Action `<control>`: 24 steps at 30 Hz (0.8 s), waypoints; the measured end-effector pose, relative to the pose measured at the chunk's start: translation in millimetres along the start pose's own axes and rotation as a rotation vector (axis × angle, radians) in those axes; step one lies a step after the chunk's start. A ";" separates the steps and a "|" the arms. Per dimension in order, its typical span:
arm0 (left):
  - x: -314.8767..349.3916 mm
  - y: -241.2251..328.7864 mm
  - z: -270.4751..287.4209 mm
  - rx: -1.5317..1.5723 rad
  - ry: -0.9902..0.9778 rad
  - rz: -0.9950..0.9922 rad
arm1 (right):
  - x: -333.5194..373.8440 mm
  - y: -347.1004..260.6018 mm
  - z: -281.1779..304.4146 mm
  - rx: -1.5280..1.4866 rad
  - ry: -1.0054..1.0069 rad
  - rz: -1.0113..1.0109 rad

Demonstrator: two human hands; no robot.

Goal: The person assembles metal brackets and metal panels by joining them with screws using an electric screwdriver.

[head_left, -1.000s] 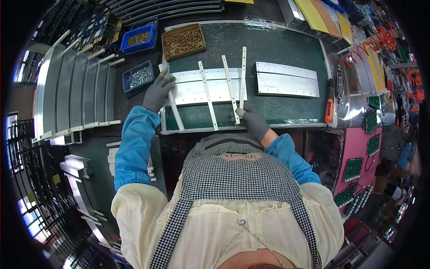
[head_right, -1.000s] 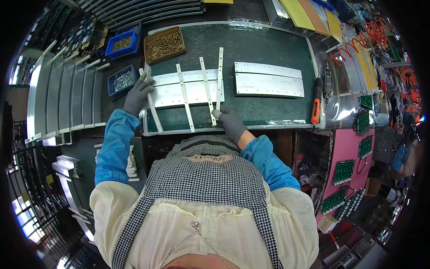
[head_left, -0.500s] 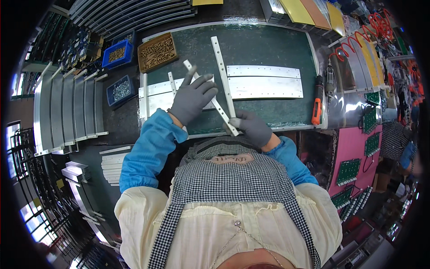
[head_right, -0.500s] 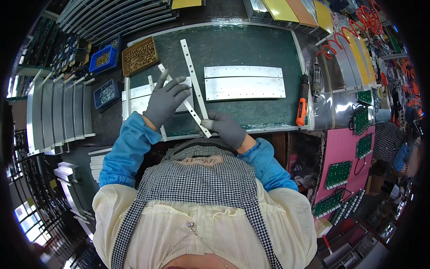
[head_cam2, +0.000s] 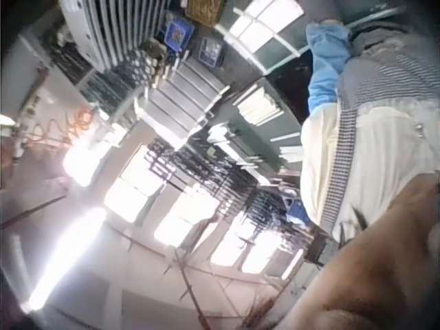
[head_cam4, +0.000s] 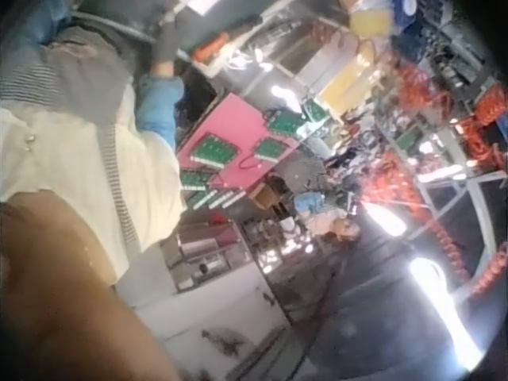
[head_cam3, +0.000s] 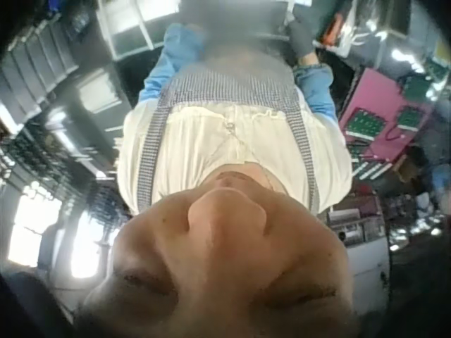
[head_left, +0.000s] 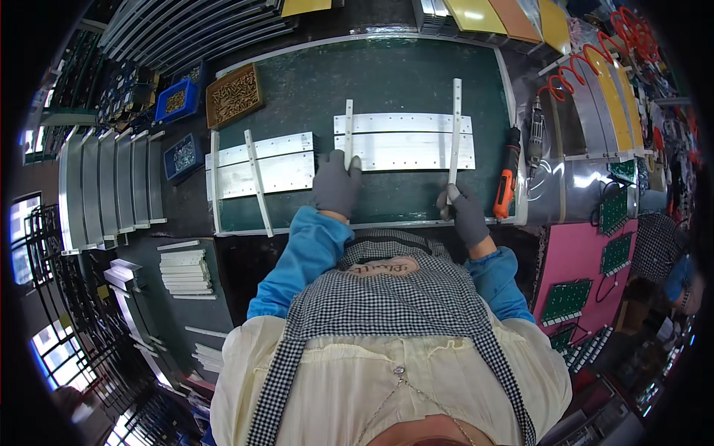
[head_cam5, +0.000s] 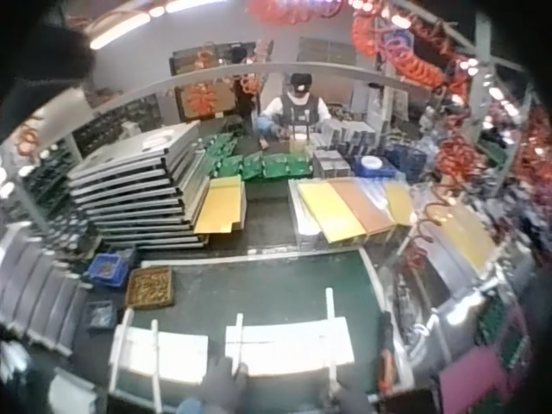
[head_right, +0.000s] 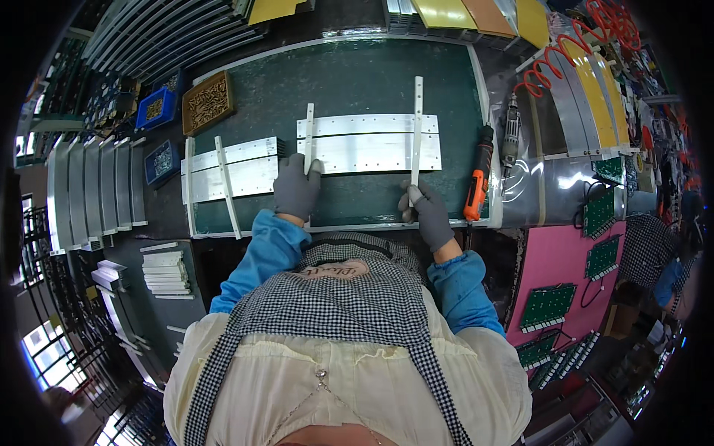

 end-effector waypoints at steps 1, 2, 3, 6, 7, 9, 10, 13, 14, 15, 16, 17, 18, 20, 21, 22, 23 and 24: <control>0.6 -0.1 0.6 -0.035 0.012 0.040 | 3.1 3.1 4.4 0.028 -0.034 -0.031; -1.1 4.7 0.0 -0.035 -0.048 0.059 | 5.0 5.5 10.4 0.026 -0.031 -0.033; 0.2 4.4 -3.5 -0.033 -0.052 0.056 | 6.3 10.0 13.6 0.029 -0.064 -0.036; 0.1 2.5 -4.6 -0.095 0.028 0.113 | 8.7 24.7 23.5 -0.021 -0.100 -0.054; 3.7 0.5 -3.4 -0.094 0.047 0.083 | 8.1 30.9 24.9 -0.077 -0.127 -0.075; 6.5 -1.7 -6.0 -0.241 0.050 0.021 | 10.1 33.0 33.9 -0.061 -0.134 -0.044; 4.1 -1.9 -5.7 -0.238 0.048 0.011 | 10.7 31.9 36.2 -0.057 -0.119 -0.036; -3.9 -0.7 -7.8 -0.222 0.032 0.037 | 10.9 25.9 43.0 -0.063 -0.085 -0.033; -8.6 2.2 -8.3 -0.240 0.035 0.027 | 9.9 24.2 45.2 -0.072 -0.075 -0.040; -14.1 4.4 -8.8 -0.258 0.038 0.019 | 8.5 22.6 47.2 -0.072 -0.070 -0.036; -20.1 3.3 -10.5 -0.254 0.006 0.033 | 6.7 22.5 47.9 -0.057 -0.069 -0.050; -24.9 2.9 -9.8 -0.254 0.009 0.032 | 5.4 22.2 47.5 -0.041 -0.069 -0.065; -28.6 -1.5 -9.4 -0.226 -0.006 0.077 | 4.7 20.4 46.0 -0.040 -0.071 -0.063; -23.8 -6.8 -2.0 -0.206 -0.010 0.146 | 6.0 16.6 36.6 -0.073 -0.126 -0.128; -19.5 -8.1 4.2 -0.158 -0.009 0.160 | 11.2 12.9 41.6 0.018 -0.043 -0.154; -12.1 -14.8 17.0 -0.120 0.008 0.189 | 16.2 10.8 45.2 0.113 0.016 -0.175; -5.0 -22.3 25.0 -0.023 0.145 0.139 | 3.1 26.0 74.0 0.445 0.059 -0.068; -9.7 -22.6 32.8 0.000 0.156 0.102 | -3.2 34.0 107.5 0.474 0.056 0.220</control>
Point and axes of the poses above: each hand's wrist, its own x-axis away from the middle knuckle, its own z-axis out of the back of the hand, y = z × x, the point moved 7 cm from there along -x, towards the middle knuckle, and after that the axes turned 7 degrees about -z, right-handed, at the moved point
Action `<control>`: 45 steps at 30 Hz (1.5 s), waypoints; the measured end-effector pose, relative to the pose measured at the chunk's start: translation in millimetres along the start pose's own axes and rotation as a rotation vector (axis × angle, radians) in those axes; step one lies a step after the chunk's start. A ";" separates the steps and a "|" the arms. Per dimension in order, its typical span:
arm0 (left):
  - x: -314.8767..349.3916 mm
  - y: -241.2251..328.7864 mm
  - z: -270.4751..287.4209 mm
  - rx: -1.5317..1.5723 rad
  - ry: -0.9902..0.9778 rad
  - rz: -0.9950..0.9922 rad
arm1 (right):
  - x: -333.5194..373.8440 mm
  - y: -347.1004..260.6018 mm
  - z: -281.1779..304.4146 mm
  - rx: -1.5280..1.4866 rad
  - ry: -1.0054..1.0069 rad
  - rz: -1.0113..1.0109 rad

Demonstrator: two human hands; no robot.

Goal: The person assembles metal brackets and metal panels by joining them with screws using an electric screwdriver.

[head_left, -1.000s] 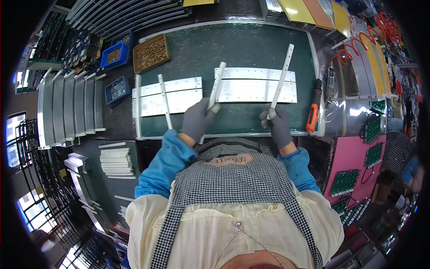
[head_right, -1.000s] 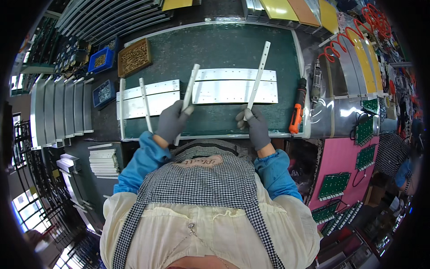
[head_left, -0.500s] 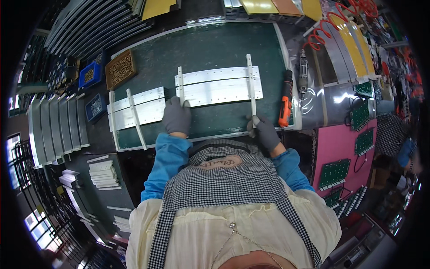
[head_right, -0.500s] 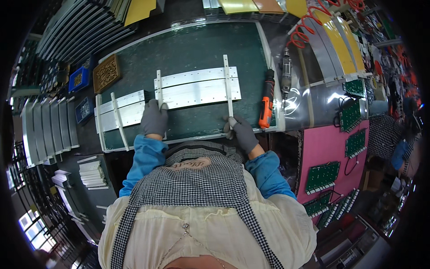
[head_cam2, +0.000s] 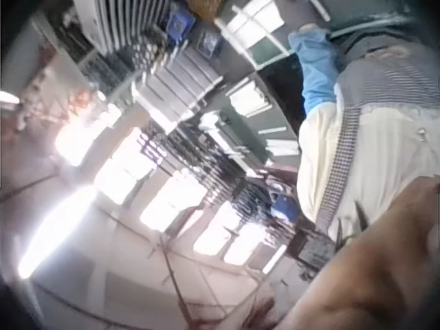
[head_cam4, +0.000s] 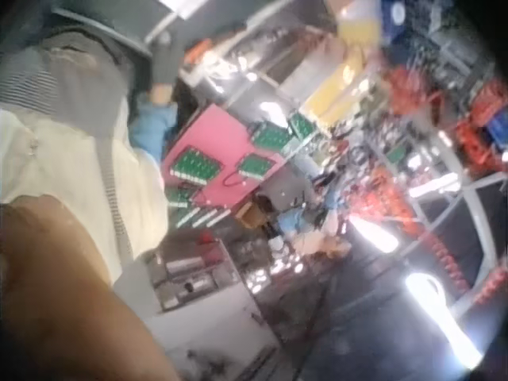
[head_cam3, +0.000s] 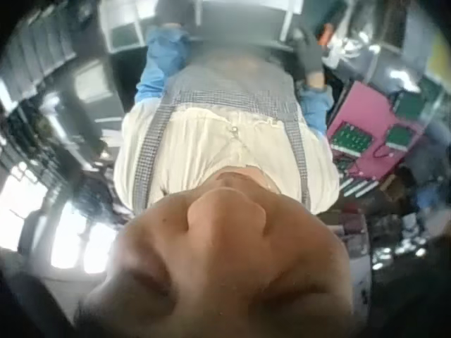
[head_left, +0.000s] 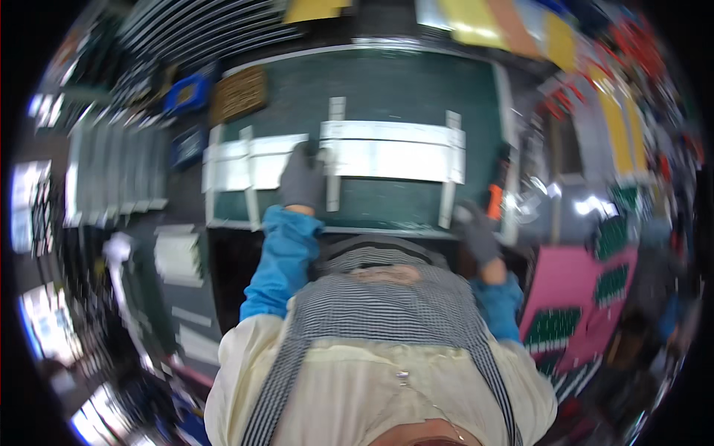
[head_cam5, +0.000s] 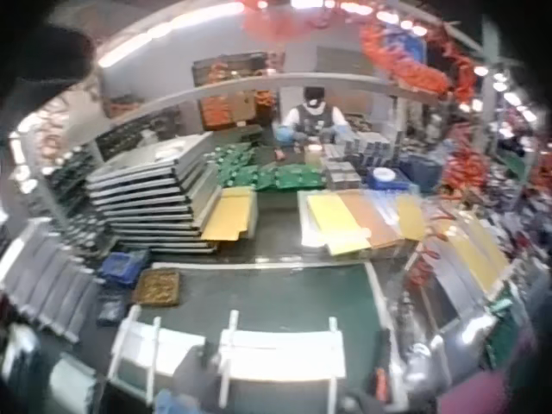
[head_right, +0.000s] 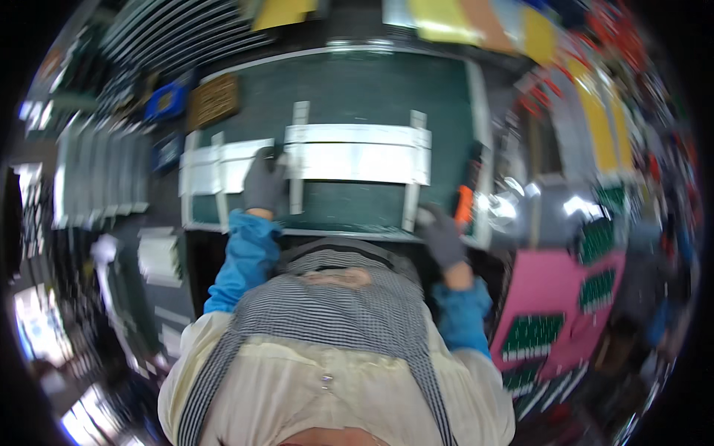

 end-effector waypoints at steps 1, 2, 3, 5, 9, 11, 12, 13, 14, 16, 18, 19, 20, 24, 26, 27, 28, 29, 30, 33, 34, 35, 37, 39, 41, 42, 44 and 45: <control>6.8 -11.7 12.5 -0.031 -0.014 0.116 | 1.7 -36.0 19.5 0.087 0.139 -0.001; 7.8 -13.1 27.8 0.024 -0.028 0.127 | 6.7 -57.9 42.0 -0.019 0.086 -0.182; 6.8 -19.8 40.2 0.076 0.016 0.117 | 3.5 -65.1 70.5 0.136 0.230 -0.127; 7.9 -62.8 70.2 0.095 0.120 0.170 | -5.1 -119.9 81.8 0.972 0.291 0.302; -26.0 -157.1 138.2 0.043 0.310 0.177 | -42.5 -91.5 62.2 1.434 0.143 0.557; -51.2 -207.5 164.1 0.068 0.352 0.191 | -54.6 -85.2 52.8 1.396 0.089 0.620; -69.7 -219.1 169.5 0.041 0.317 0.201 | -58.3 -81.9 52.9 1.363 0.084 0.642; -86.5 -225.6 174.1 0.011 0.284 0.211 | -60.3 -82.2 53.6 1.370 0.094 0.633; -106.1 -227.5 173.0 0.023 0.279 0.198 | -59.1 -82.1 54.4 1.316 0.075 0.624; -150.0 -209.8 155.3 0.147 0.159 -0.025 | -47.6 -86.6 52.6 1.272 0.076 0.609; -187.1 -180.0 127.6 0.091 0.020 -0.098 | -23.4 -105.6 47.8 1.030 0.189 0.548; -207.2 -178.6 110.4 0.076 -0.051 -0.166 | -14.4 -116.3 40.7 1.030 0.209 0.541; -221.5 -168.7 98.2 0.087 -0.064 -0.192 | 2.3 -133.2 41.4 0.939 0.329 0.587; -263.4 -163.7 48.5 -0.391 -0.313 -0.115 | 58.0 -213.2 30.6 0.710 0.585 0.579; -275.1 -171.4 30.8 -0.472 -0.418 -0.055 | 74.5 -224.6 33.9 0.607 0.676 0.646; -280.8 -172.0 28.2 -0.466 -0.381 -0.025 | 81.8 -227.0 34.3 0.617 0.699 0.630; -285.1 -176.7 26.6 -0.459 -0.344 0.013 | 92.0 -243.4 28.9 0.596 0.748 0.669; -290.4 -190.1 22.3 -0.459 -0.344 0.008 | 99.7 -256.6 21.8 0.565 0.786 0.719; -297.8 -204.8 19.8 -0.417 -0.282 0.001 | 104.3 -261.7 19.0 0.490 0.792 0.717; -307.0 -218.7 30.5 -0.274 -0.130 -0.029 | 119.8 -269.1 23.1 0.503 0.899 0.728; -306.6 -217.1 36.2 -0.169 -0.036 -0.051 | 125.2 -272.6 23.2 0.429 0.912 0.782; -305.1 -213.9 40.9 -0.171 -0.035 -0.051 | 124.8 -286.2 16.2 0.426 0.912 0.782; -297.5 -226.8 42.3 0.729 0.046 0.274 | 127.2 -306.9 12.5 0.186 0.933 0.672; -295.9 -265.4 40.2 0.928 0.044 0.260 | 126.0 -302.6 24.1 0.177 0.935 0.701; -291.3 -241.8 61.2 -0.134 0.222 -0.465 | 125.0 -332.6 17.3 0.117 0.873 0.855; -288.8 -236.8 58.8 -0.128 0.224 -0.469 | 125.6 -333.8 17.4 0.068 0.900 0.868; -277.7 -201.6 60.7 0.390 0.014 -0.110 | 127.7 -327.9 17.1 -0.083 0.893 0.909; -291.6 -220.6 49.7 0.394 0.022 -0.111 | 127.8 -327.4 19.2 -0.248 0.843 0.957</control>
Point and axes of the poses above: each hand's wrist, its own x-axis away from the middle knuckle, its own z-axis out of the back of the hand, y = z × x, the point moved 7 cm from there along -x, towards the middle knuckle, and after that the axes turned 7 degrees about -z, right-handed, at the moved point
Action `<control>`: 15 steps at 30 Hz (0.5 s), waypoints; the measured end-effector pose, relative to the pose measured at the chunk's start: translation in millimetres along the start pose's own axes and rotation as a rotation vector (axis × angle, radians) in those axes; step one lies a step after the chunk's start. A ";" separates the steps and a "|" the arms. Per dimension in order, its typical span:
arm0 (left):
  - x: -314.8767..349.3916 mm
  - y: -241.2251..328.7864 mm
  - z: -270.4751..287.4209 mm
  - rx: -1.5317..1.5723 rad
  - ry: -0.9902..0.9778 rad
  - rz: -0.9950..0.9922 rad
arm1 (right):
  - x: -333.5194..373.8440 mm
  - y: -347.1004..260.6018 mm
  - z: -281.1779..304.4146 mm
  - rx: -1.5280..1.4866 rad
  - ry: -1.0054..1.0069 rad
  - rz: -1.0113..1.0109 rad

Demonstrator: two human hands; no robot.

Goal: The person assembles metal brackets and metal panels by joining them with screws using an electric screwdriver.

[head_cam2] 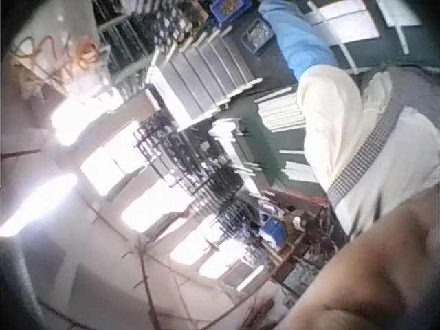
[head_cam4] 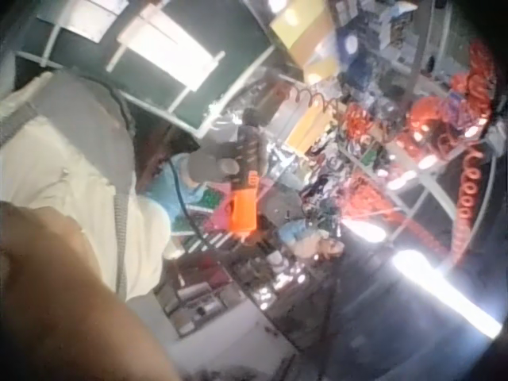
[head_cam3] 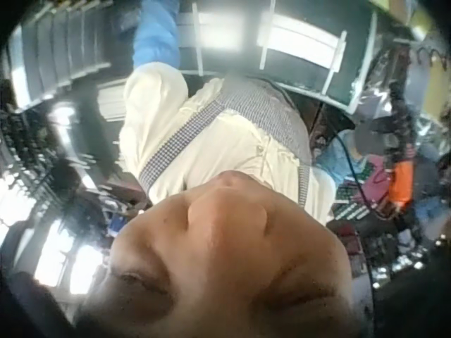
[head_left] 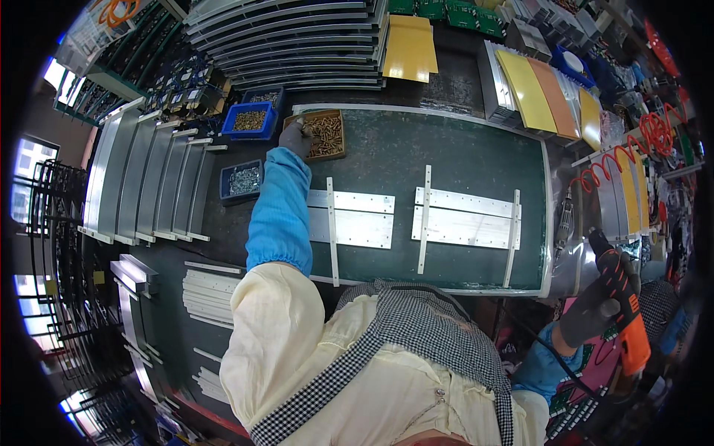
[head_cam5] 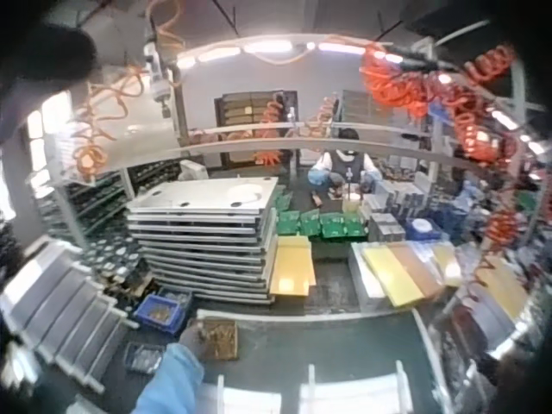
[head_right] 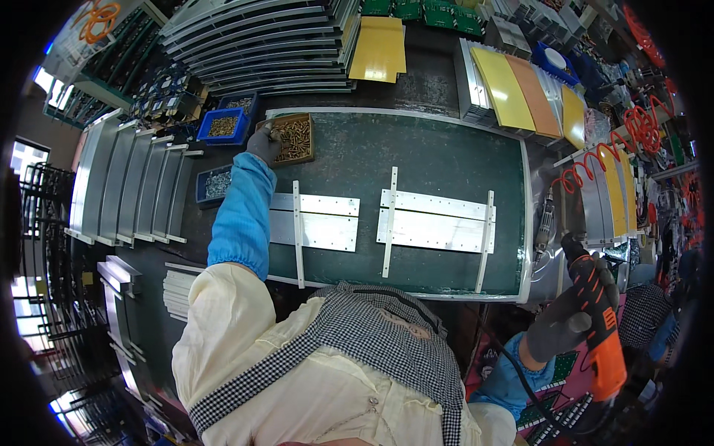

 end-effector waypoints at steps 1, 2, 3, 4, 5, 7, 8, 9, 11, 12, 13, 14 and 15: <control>0.9 -61.7 11.8 0.889 0.166 0.307 | -6.6 0.2 -4.9 -0.045 -0.028 -0.001; 2.9 -87.6 0.1 1.797 0.301 0.578 | -11.8 3.8 -7.5 -0.218 -0.065 -0.042; 2.0 -82.6 -6.7 1.803 0.290 0.582 | -12.5 5.5 -7.5 -0.361 -0.086 -0.076; 1.0 -60.6 -10.2 1.934 0.195 0.492 | -11.6 4.6 -4.2 -0.355 -0.082 -0.069; 2.2 -39.0 -8.3 2.059 0.103 0.393 | -11.5 7.6 1.3 -0.415 -0.051 -0.107; 10.4 -1.7 -6.8 2.146 -0.065 0.361 | -12.4 2.3 6.0 -0.467 -0.019 -0.142; 18.3 23.8 -3.7 2.217 -0.226 0.322 | -13.1 -0.8 7.7 -0.563 -0.004 -0.144; 27.5 47.5 2.2 2.209 -0.217 0.311 | -13.4 3.9 9.2 -0.670 0.008 -0.153; 52.8 86.3 0.3 1.939 -0.052 0.474 | -20.0 0.8 -1.2 -0.815 -0.109 -0.148; 51.4 105.4 -25.1 1.948 -0.116 0.522 | -19.3 -13.7 -6.6 -0.900 -0.187 -0.126; 67.9 124.1 -36.7 1.822 -0.321 0.453 | -19.4 -12.5 -14.6 -0.901 -0.142 -0.172; 90.4 145.6 -49.3 1.687 -0.522 0.385 | -19.9 -13.9 -27.1 -0.939 -0.195 -0.188; 114.8 169.1 -60.2 1.692 -0.544 0.408 | -19.6 -14.9 -40.6 -0.971 -0.245 -0.206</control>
Point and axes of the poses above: each hand's wrist, its own x-axis away from the middle knuckle, its own z-axis out of the back of the hand, y = z × x, the point moved 7 cm from there along -x, towards the middle knuckle, and after that the axes turned 7 degrees about -z, right-handed, at the moved point
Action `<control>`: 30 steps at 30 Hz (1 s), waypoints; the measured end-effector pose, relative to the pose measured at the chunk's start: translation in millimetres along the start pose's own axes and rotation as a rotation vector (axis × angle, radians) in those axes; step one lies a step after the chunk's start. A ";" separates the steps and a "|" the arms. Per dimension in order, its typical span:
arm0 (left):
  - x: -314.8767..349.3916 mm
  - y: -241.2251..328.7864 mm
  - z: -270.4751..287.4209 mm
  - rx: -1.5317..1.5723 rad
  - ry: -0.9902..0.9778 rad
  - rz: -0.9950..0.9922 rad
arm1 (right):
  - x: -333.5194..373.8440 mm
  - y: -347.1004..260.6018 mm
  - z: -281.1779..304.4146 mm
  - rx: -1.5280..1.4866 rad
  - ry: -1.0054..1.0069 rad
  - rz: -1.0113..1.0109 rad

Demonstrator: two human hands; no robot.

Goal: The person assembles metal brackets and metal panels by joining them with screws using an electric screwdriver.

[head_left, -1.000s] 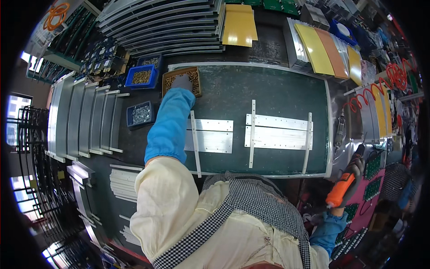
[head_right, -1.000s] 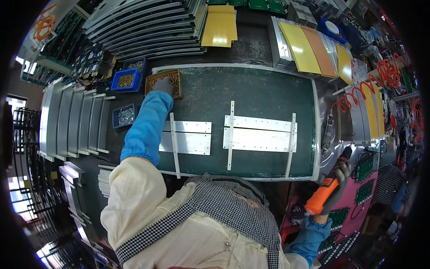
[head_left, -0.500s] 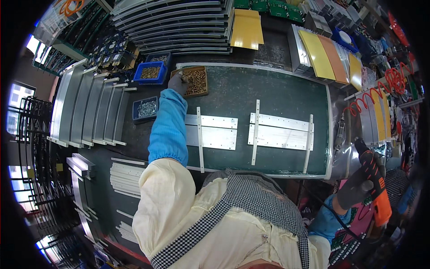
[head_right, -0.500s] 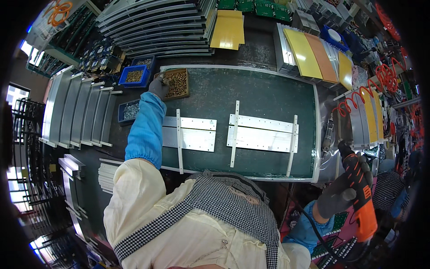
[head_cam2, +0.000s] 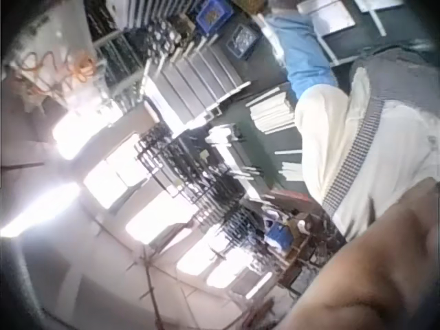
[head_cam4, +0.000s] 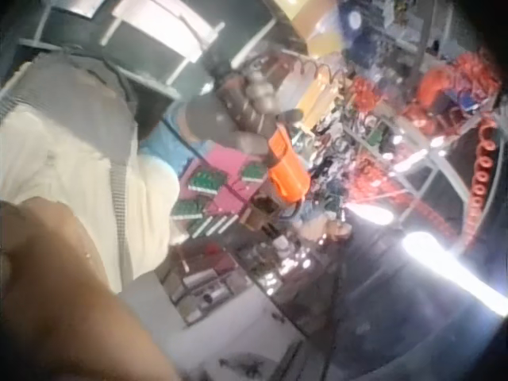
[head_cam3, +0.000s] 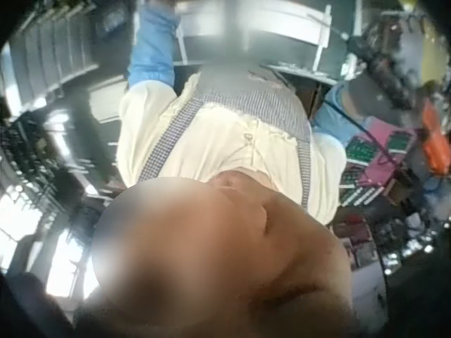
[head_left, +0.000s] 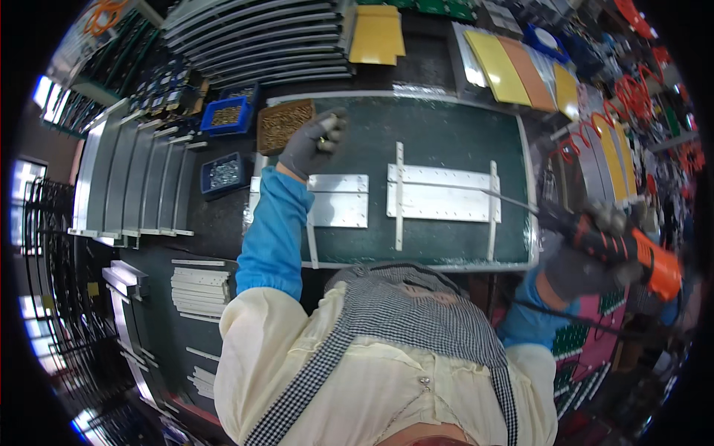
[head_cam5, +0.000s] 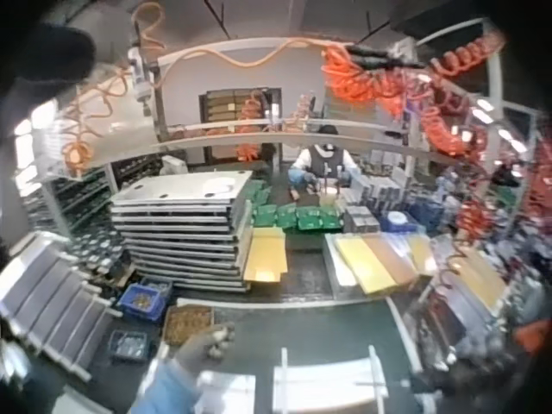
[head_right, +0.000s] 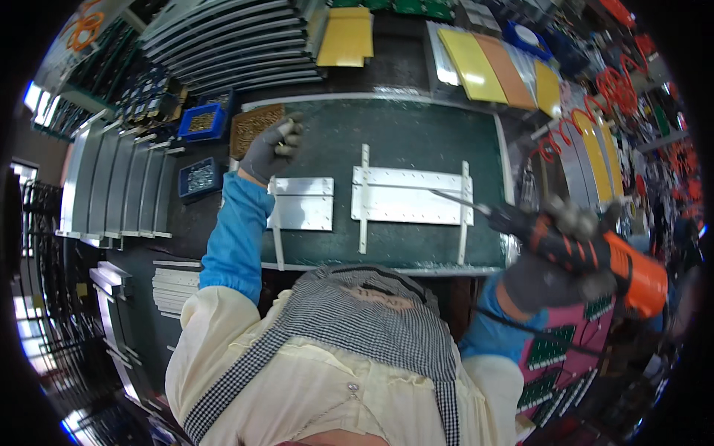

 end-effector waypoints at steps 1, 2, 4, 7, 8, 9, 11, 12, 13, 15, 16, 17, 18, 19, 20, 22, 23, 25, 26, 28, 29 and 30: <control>16.4 -29.7 -28.2 -0.265 -0.029 0.036 | -0.9 13.8 -6.2 0.002 0.022 0.004; 30.6 -58.8 -57.2 -0.526 -0.071 0.075 | -0.5 25.9 -14.3 0.011 0.046 0.014; 60.0 -103.6 -96.2 -0.723 -0.104 0.164 | -2.1 61.5 -25.1 0.092 0.039 -0.144; 79.1 -142.2 -119.6 -0.914 -0.194 0.171 | 3.1 87.4 -26.5 0.058 0.019 -0.231; 82.8 -146.9 -124.0 -1.002 -0.198 0.135 | 5.9 92.6 -22.9 0.013 0.032 -0.246; 87.4 -152.3 -125.5 -0.997 -0.184 0.139 | 9.1 96.5 -17.5 -0.034 0.044 -0.262; 93.9 -152.4 -126.6 -1.071 -0.136 0.086 | 12.0 104.9 -6.9 -0.054 0.018 -0.291; 96.5 -154.9 -125.2 -1.073 -0.117 0.085 | 13.0 107.4 -4.0 -0.066 -0.007 -0.304; 97.9 -157.1 -125.5 -1.077 -0.104 0.058 | 12.4 107.4 -1.6 -0.078 -0.009 -0.317; 100.8 -158.6 -125.9 -1.084 -0.074 0.027 | 9.5 105.8 4.0 -0.052 0.008 -0.314; 103.2 -159.6 -124.9 -1.094 -0.046 0.025 | 9.2 107.2 9.3 -0.064 0.005 -0.328; 105.0 -160.5 -123.7 -1.103 -0.018 0.023 | 8.2 109.9 16.0 -0.089 0.006 -0.341; 105.2 -164.1 -118.7 -1.104 -0.001 0.022 | 7.1 113.4 20.7 -0.113 0.008 -0.355; 104.8 -164.4 -118.8 -1.151 -0.032 -0.079 | 7.2 116.5 21.4 -0.124 0.006 -0.368; 106.0 -163.2 -120.3 -1.198 -0.064 -0.180 | 7.2 120.7 21.8 -0.128 0.017 -0.393; 109.2 -160.0 -121.9 -1.393 -0.074 -0.246 | 6.9 131.2 24.6 -0.124 0.008 -0.453; 110.8 -157.3 -128.3 -1.585 -0.103 -0.312 | 7.6 134.4 23.8 -0.130 0.006 -0.461; 113.8 -156.9 -133.9 -1.688 -0.027 -0.308 | 10.9 142.7 29.9 -0.074 0.161 -0.487; 115.5 -154.8 -134.1 -1.788 0.040 -0.305 | 11.7 146.7 28.8 -0.079 0.159 -0.490; 119.6 -152.0 -126.7 -1.784 0.072 -0.318 | 16.8 156.6 29.4 -0.047 0.193 -0.505; 122.6 -149.2 -121.3 -1.776 0.098 -0.331 | 19.9 161.1 27.0 -0.050 0.189 -0.505; 125.3 -147.4 -117.1 -1.777 0.101 -0.336 | 24.7 167.1 26.3 -0.051 0.221 -0.523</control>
Point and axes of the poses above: each hand's wrist, its own x-axis away from the middle knuckle, its own z-axis out of the back of the hand, y = z × x, the point moved 7 cm from there along -x, towards the middle knuckle, and after that the axes turned 7 degrees about -z, right-handed, at the moved point
